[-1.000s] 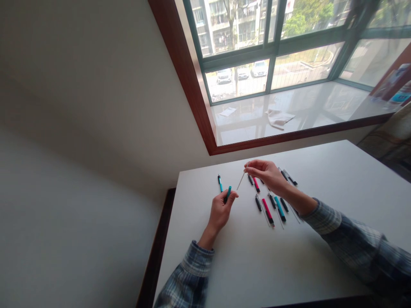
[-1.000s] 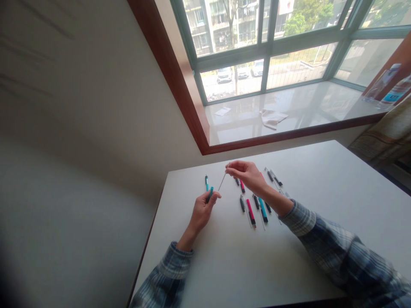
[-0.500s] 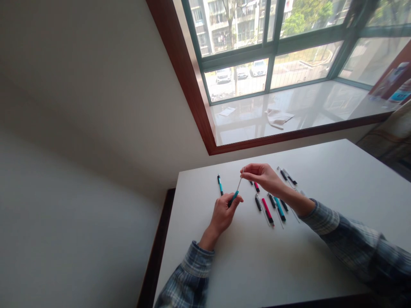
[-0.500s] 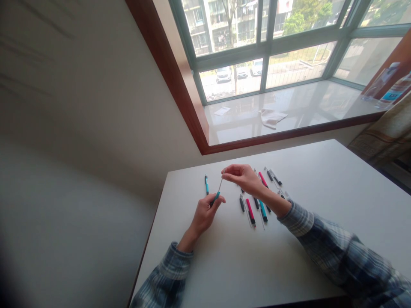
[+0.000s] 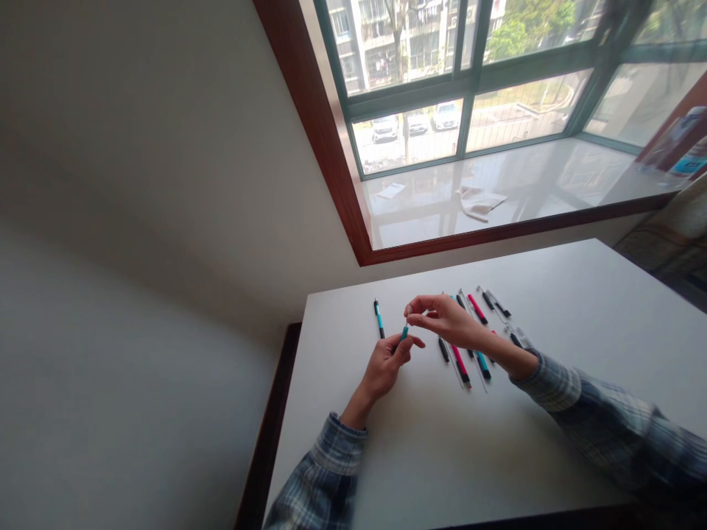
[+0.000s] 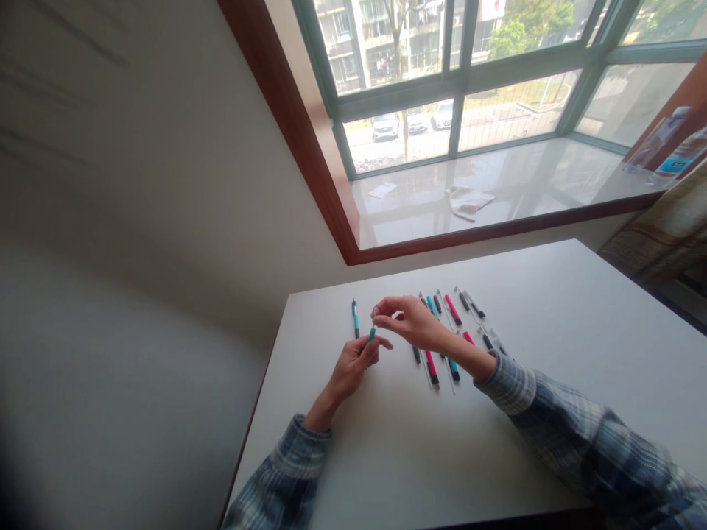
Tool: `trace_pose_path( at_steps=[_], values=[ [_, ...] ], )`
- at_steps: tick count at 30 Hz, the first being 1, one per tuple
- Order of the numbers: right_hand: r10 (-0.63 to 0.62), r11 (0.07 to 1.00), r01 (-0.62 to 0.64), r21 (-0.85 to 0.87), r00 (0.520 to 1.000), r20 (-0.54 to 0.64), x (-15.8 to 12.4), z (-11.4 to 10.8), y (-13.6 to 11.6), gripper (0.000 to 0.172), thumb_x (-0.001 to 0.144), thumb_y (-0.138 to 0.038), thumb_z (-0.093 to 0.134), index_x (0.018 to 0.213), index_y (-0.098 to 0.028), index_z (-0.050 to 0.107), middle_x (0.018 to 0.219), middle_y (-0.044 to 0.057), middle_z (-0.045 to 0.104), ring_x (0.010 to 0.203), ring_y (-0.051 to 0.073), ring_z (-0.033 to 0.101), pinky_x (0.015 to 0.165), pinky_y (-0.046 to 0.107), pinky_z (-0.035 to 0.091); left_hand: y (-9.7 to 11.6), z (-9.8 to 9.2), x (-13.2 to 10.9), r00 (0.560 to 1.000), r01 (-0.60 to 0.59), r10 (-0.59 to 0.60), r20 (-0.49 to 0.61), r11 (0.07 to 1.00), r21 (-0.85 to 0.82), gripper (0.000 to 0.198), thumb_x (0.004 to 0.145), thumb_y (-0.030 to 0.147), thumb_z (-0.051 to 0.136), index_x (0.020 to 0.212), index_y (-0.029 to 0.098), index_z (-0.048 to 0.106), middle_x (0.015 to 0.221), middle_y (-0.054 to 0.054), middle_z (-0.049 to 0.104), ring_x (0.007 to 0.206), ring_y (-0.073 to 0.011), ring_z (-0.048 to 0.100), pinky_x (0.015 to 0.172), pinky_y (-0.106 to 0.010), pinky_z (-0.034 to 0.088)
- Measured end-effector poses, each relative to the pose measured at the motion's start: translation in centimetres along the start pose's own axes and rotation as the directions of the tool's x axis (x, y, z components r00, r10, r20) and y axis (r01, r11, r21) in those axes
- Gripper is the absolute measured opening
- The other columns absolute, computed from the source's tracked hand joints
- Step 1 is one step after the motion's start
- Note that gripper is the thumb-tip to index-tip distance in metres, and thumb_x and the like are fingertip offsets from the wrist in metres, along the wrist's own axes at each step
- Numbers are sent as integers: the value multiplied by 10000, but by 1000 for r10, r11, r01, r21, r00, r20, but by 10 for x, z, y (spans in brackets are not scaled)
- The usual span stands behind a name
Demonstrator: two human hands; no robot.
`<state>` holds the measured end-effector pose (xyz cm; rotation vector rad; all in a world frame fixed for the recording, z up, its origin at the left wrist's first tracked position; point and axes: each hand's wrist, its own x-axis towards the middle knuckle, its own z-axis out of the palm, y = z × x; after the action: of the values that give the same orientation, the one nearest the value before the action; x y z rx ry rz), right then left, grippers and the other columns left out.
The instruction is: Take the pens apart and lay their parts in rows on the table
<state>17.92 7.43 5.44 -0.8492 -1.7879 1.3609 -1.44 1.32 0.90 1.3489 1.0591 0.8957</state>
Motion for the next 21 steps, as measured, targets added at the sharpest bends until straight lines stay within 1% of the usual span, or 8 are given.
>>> trace_pose_path(
  at_steps=[3, 6, 9, 13, 16, 18, 20, 21],
  values=[
    [-1, 1000, 0, -28, 1000, -7, -1, 1, -1, 259, 920, -436, 683, 885, -182, 721, 923, 65, 749, 852, 207, 687, 753, 328, 555, -3, 1, 0, 1000, 7, -6, 27, 999, -41, 549, 959, 606, 567, 1019, 98, 767, 611, 52, 329, 566, -103, 299, 565, -260, 252],
    [0, 999, -1, -39, 1000, -7, -1, 1, -1, 251, 912, -432, 693, 887, -184, 730, 938, 68, 756, 853, 211, 690, 744, 330, 558, -4, 1, 0, 1000, -3, 4, 30, 999, -40, 544, 957, 610, 563, 1006, 106, 763, 618, 50, 334, 574, -106, 298, 576, -263, 267],
    [-13, 999, 14, -33, 1000, 9, -1, 1, -1, 262, 920, -441, 685, 891, -187, 745, 933, 66, 763, 857, 215, 695, 745, 331, 560, -1, 0, -1, 1000, -23, 23, 3, 999, 32, 514, 937, 606, 592, 963, 121, 760, 645, 30, 406, 604, -120, 336, 600, -269, 301],
    [-30, 999, 30, -32, 999, 26, -1, 1, -3, 292, 922, -467, 684, 919, -188, 770, 970, 73, 776, 882, 226, 711, 785, 345, 562, 3, 0, -2, 999, -38, 39, -9, 990, 133, 379, 895, 510, 698, 973, 142, 738, 679, 26, 450, 648, -129, 381, 641, -265, 331],
    [-25, 999, 27, -43, 999, 37, -2, 1, -2, 294, 908, -480, 706, 910, -191, 759, 1008, 71, 772, 862, 212, 710, 766, 333, 553, 5, -1, -2, 998, -67, 68, -6, 987, 147, 328, 920, 465, 680, 973, 143, 711, 707, 22, 474, 672, -131, 405, 673, -266, 352],
    [-37, 996, 36, -78, 999, -5, -2, 2, -1, 286, 899, -476, 725, 914, -190, 728, 942, 55, 755, 818, 194, 689, 725, 318, 543, 5, -1, -1, 996, -90, 93, -10, 985, 144, 302, 925, 441, 679, 988, 146, 688, 734, 19, 489, 689, -133, 418, 685, -265, 360],
    [-98, 983, 79, -166, 989, -108, -3, 4, -2, 270, 890, -454, 748, 915, -192, 691, 866, 35, 716, 784, 182, 655, 689, 307, 526, 4, -2, 0, 993, -115, 118, -15, 985, 128, 280, 916, 405, 696, 1033, 153, 659, 742, 28, 473, 696, -132, 419, 694, -263, 371],
    [-151, 965, 110, -237, 975, -166, -4, 6, -3, 253, 890, -432, 758, 911, -194, 676, 856, 30, 696, 782, 180, 636, 685, 308, 516, 4, -2, 1, 991, -129, 132, -16, 984, 120, 271, 912, 383, 702, 1051, 157, 646, 741, 34, 460, 696, -130, 417, 699, -262, 378]
  ],
)
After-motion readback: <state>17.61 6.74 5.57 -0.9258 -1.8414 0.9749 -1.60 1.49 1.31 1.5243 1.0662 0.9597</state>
